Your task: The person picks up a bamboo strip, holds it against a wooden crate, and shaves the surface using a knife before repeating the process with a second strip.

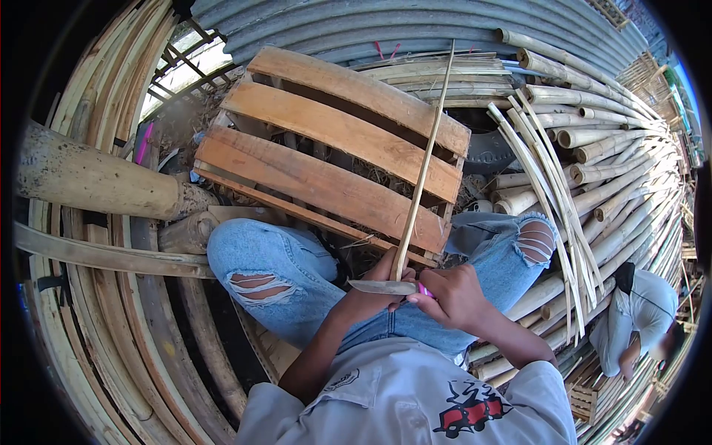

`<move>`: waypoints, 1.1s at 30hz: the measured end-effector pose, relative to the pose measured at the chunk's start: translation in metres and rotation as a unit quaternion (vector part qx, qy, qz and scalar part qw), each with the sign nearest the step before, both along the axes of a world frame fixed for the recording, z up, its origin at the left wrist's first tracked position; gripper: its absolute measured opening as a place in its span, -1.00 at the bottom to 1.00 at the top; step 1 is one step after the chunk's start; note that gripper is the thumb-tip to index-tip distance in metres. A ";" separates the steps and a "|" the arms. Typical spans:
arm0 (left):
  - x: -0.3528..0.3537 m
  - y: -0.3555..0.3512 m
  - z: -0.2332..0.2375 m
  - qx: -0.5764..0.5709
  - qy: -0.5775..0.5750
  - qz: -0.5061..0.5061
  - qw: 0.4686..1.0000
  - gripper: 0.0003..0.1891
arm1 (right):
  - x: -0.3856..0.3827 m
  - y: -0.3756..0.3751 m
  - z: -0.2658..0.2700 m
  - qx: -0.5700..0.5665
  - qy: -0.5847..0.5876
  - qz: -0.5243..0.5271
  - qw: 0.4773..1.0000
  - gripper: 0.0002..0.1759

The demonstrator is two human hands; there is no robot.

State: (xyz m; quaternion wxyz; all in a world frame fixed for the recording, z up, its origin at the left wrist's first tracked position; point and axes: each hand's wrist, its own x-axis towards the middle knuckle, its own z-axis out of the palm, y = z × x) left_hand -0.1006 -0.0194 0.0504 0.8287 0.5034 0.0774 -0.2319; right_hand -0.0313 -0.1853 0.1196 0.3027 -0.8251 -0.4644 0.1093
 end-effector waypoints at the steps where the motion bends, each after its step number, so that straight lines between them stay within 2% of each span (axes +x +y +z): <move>1: 0.000 -0.001 0.002 0.000 -0.001 -0.002 1.000 -0.68 | 0.000 0.000 -0.001 0.000 -0.001 -0.002 1.000 -0.53; 3: -0.001 -0.004 0.005 0.020 -0.023 0.021 0.999 -0.85 | 0.000 0.002 -0.006 -0.040 0.010 0.011 0.999 -0.53; 6: -0.001 -0.005 0.011 0.061 0.000 0.019 0.998 -0.83 | 0.002 0.001 -0.006 -0.054 -0.013 0.012 0.998 -0.53; 10: -0.001 -0.005 0.008 0.046 -0.003 0.015 0.999 -0.81 | 0.002 0.002 -0.006 -0.021 -0.016 0.012 1.000 -0.53; 12: -0.002 -0.005 0.002 0.075 -0.109 0.038 0.991 -0.79 | -0.002 0.003 -0.003 -0.067 -0.051 0.043 0.996 -0.52; 16: 0.000 -0.004 0.007 0.107 -0.066 0.005 0.992 -0.77 | 0.004 -0.001 -0.011 -0.064 -0.032 0.061 0.996 -0.52; 18: 0.000 -0.005 0.009 0.055 -0.105 0.006 0.993 -0.78 | 0.005 -0.003 -0.014 0.024 0.021 0.057 0.998 -0.52; 19: 0.001 -0.005 0.012 0.056 -0.104 0.007 0.993 -0.78 | 0.006 -0.002 -0.012 0.024 0.022 0.058 0.998 -0.52; 21: 0.003 -0.007 0.018 0.041 -0.006 0.001 0.999 -0.80 | 0.009 -0.001 -0.005 0.076 0.036 0.009 0.996 -0.52; 22: 0.003 -0.007 0.017 0.040 -0.006 0.000 0.999 -0.80 | 0.010 -0.001 -0.004 0.076 0.036 0.008 0.996 -0.52; 24: 0.000 -0.008 0.014 0.042 -0.019 0.004 0.999 -0.82 | 0.012 -0.002 -0.003 -0.018 0.030 0.031 0.999 -0.54; 31: -0.003 -0.010 0.005 0.038 -0.026 0.021 0.999 -0.80 | 0.015 0.000 -0.012 -0.014 0.003 0.039 0.999 -0.53; 33: -0.002 -0.008 0.009 0.084 -0.021 -0.015 0.996 -0.64 | 0.031 0.000 -0.022 -0.097 0.003 -0.027 0.995 -0.48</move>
